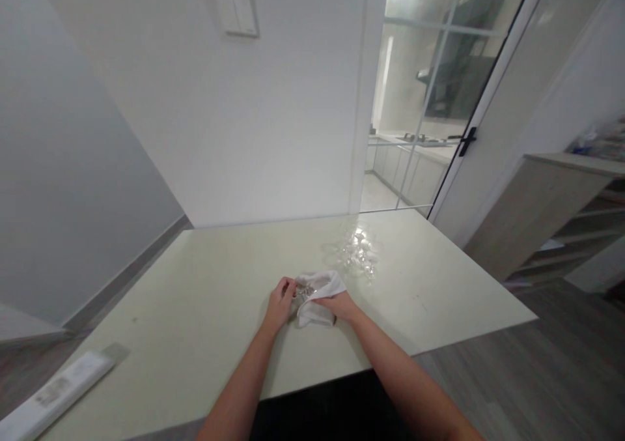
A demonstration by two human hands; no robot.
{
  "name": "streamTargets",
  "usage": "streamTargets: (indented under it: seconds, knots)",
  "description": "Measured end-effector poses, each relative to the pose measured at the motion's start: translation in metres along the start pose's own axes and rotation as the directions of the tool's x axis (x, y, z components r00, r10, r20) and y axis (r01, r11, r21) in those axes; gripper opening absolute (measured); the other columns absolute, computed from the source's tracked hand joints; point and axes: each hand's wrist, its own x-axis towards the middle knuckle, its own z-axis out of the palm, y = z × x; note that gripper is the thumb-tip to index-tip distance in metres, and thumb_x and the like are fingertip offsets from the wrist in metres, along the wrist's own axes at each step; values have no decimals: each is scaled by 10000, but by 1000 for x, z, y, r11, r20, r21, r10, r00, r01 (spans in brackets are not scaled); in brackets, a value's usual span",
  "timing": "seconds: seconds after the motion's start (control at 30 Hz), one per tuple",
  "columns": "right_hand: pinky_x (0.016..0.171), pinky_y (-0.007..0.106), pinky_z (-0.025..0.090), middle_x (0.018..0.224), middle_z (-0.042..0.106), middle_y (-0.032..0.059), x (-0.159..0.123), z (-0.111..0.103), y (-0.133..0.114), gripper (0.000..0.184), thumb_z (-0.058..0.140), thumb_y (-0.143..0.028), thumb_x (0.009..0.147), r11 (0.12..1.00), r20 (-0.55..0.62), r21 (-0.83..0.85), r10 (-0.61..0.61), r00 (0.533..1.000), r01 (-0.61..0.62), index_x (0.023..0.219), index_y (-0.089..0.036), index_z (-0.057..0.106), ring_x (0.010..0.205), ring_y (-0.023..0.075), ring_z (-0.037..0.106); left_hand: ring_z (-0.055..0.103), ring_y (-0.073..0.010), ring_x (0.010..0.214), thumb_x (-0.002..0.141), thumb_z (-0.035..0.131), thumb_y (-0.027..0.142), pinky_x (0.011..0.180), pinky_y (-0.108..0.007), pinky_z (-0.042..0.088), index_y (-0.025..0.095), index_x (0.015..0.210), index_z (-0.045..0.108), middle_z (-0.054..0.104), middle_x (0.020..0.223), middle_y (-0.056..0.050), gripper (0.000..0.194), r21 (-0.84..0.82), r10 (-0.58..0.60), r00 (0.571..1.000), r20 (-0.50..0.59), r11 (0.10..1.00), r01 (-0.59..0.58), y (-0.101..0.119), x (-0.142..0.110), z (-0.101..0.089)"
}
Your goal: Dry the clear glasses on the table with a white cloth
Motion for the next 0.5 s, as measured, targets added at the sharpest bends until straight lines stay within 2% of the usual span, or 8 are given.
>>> streamTargets:
  seconds: [0.17, 0.33, 0.43, 0.5]
  knots:
    - [858, 374, 516, 952, 725, 62, -1, 1, 0, 396, 810, -381, 565, 999, -37, 5, 48, 998, -47, 893, -183, 713, 882, 216, 652, 496, -148, 616, 900, 419, 489, 578, -239, 383, 201, 779, 533, 515, 646, 25, 332, -1, -4, 1000, 4, 1000, 4, -5, 0, 1]
    - [925, 400, 492, 994, 728, 65, 0, 1, 1, 385, 799, -407, 603, 999, -35, 38, -9, 999, 10, 912, -192, 717, 949, 238, 657, 493, -144, 607, 900, 419, 479, 570, -241, 385, 197, 763, 532, 514, 644, 23, 333, 12, -3, 1000, -15, 1000, 3, -1, 0, 0]
    - [970, 410, 468, 1060, 719, 71, 2, 1, 3, 420, 775, -450, 641, 993, -108, 121, 32, 994, -19, 975, -203, 708, 1015, 249, 652, 484, -137, 594, 893, 432, 485, 569, -240, 383, 195, 803, 530, 521, 674, 22, 320, 5, 19, 1000, -7, 1000, -19, 3, -2, -1]
    - [1000, 425, 447, 1095, 710, 84, 5, 0, 6, 452, 752, -492, 661, 985, -171, 161, 95, 981, -68, 1000, -198, 701, 1058, 261, 642, 475, -126, 587, 882, 463, 476, 571, -238, 380, 195, 897, 530, 545, 739, 18, 289, 4, 65, 998, -4, 998, -65, 6, -5, -2]
